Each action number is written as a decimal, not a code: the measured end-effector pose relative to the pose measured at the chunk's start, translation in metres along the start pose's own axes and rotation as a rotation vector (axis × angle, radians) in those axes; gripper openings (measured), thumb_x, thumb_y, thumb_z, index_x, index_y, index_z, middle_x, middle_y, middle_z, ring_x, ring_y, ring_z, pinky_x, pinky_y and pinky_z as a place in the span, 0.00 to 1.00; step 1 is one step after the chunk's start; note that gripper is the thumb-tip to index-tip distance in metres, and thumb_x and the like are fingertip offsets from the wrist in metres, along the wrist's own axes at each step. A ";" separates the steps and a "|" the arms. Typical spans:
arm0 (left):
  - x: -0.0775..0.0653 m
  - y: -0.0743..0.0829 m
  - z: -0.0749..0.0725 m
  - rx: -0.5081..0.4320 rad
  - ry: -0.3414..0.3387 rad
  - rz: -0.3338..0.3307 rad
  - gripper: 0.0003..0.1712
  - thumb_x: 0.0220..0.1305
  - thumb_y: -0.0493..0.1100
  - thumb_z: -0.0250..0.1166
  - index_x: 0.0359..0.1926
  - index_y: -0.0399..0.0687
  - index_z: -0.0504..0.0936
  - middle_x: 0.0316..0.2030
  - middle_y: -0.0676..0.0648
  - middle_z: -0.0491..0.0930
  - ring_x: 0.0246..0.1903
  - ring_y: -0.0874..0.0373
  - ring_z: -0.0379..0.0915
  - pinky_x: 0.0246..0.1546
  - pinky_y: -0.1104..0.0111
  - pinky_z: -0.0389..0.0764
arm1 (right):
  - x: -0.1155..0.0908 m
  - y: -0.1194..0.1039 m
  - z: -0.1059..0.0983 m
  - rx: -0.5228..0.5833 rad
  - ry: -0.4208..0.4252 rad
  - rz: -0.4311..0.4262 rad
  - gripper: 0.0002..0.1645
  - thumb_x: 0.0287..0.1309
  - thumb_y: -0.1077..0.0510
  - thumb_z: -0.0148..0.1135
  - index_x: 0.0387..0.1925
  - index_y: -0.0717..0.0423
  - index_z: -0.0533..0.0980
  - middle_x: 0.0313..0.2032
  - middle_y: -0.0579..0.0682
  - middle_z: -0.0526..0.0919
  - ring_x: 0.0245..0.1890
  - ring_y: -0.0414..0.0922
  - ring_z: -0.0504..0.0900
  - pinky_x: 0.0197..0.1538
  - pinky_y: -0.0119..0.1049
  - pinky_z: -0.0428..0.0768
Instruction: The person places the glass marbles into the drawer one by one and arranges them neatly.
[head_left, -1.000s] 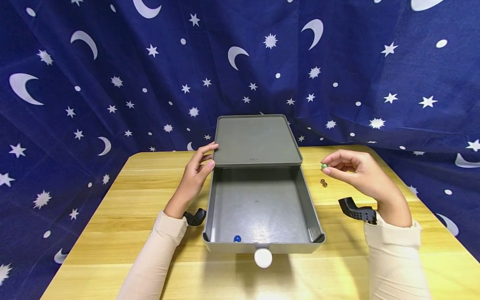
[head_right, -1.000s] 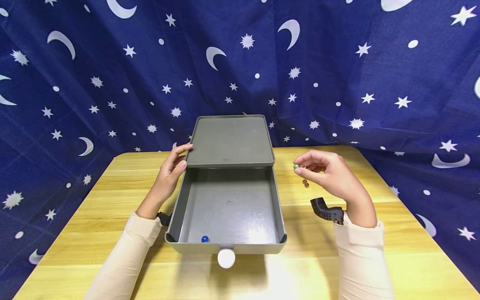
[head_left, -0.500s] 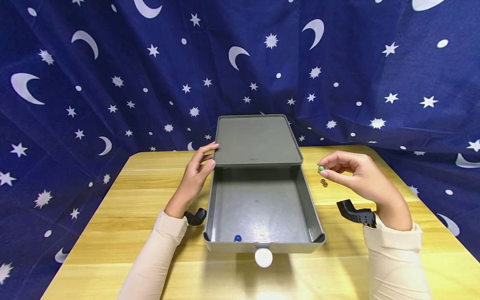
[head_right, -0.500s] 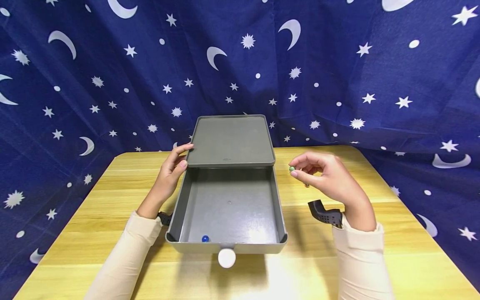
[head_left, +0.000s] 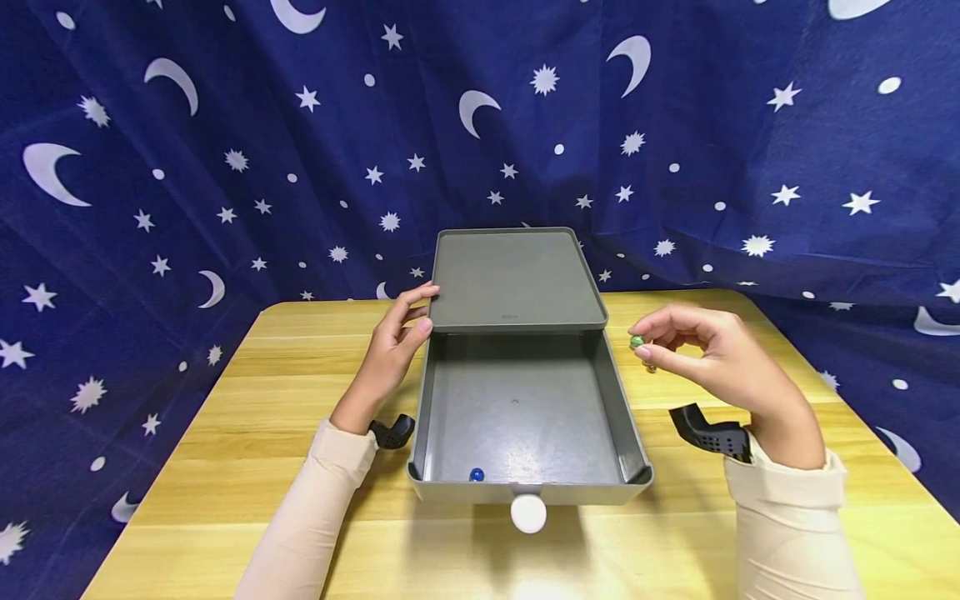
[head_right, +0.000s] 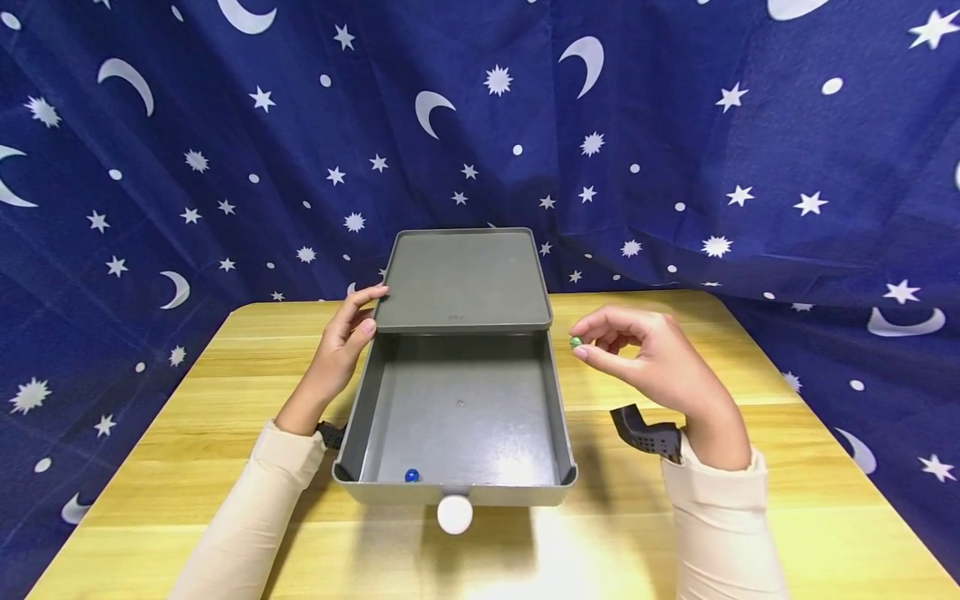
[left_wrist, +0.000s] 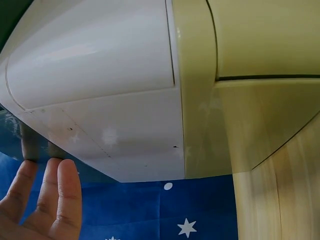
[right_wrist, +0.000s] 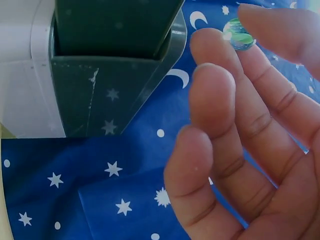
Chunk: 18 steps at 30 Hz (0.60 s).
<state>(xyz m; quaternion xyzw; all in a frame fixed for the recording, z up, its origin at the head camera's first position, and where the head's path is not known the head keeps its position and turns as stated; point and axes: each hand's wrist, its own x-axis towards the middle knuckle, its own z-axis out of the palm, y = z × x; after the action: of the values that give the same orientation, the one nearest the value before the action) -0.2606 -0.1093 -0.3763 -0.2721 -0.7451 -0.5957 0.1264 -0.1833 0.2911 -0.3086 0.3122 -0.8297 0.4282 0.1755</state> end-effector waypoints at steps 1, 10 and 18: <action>0.000 0.000 0.000 -0.001 0.000 0.000 0.30 0.76 0.43 0.56 0.75 0.40 0.72 0.79 0.39 0.66 0.69 0.37 0.71 0.59 0.57 0.76 | 0.000 -0.001 0.001 0.003 0.000 -0.002 0.18 0.53 0.81 0.71 0.43 0.63 0.86 0.34 0.38 0.89 0.30 0.35 0.84 0.40 0.23 0.77; 0.000 0.000 0.000 -0.002 -0.003 0.000 0.30 0.76 0.43 0.56 0.75 0.40 0.71 0.79 0.40 0.66 0.70 0.37 0.71 0.60 0.57 0.76 | 0.002 -0.008 0.004 0.018 -0.023 -0.012 0.19 0.53 0.80 0.71 0.43 0.61 0.86 0.33 0.40 0.87 0.32 0.37 0.82 0.39 0.25 0.77; 0.000 -0.001 0.000 -0.005 -0.003 0.000 0.30 0.76 0.44 0.56 0.75 0.40 0.72 0.79 0.40 0.66 0.70 0.38 0.71 0.59 0.61 0.76 | 0.001 -0.011 0.007 0.037 -0.042 -0.025 0.19 0.53 0.80 0.71 0.44 0.60 0.86 0.35 0.40 0.88 0.33 0.38 0.82 0.40 0.26 0.78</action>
<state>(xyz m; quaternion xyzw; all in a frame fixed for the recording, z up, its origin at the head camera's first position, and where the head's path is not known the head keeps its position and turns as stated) -0.2618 -0.1098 -0.3772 -0.2732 -0.7440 -0.5969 0.1246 -0.1769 0.2799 -0.3050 0.3350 -0.8210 0.4347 0.1574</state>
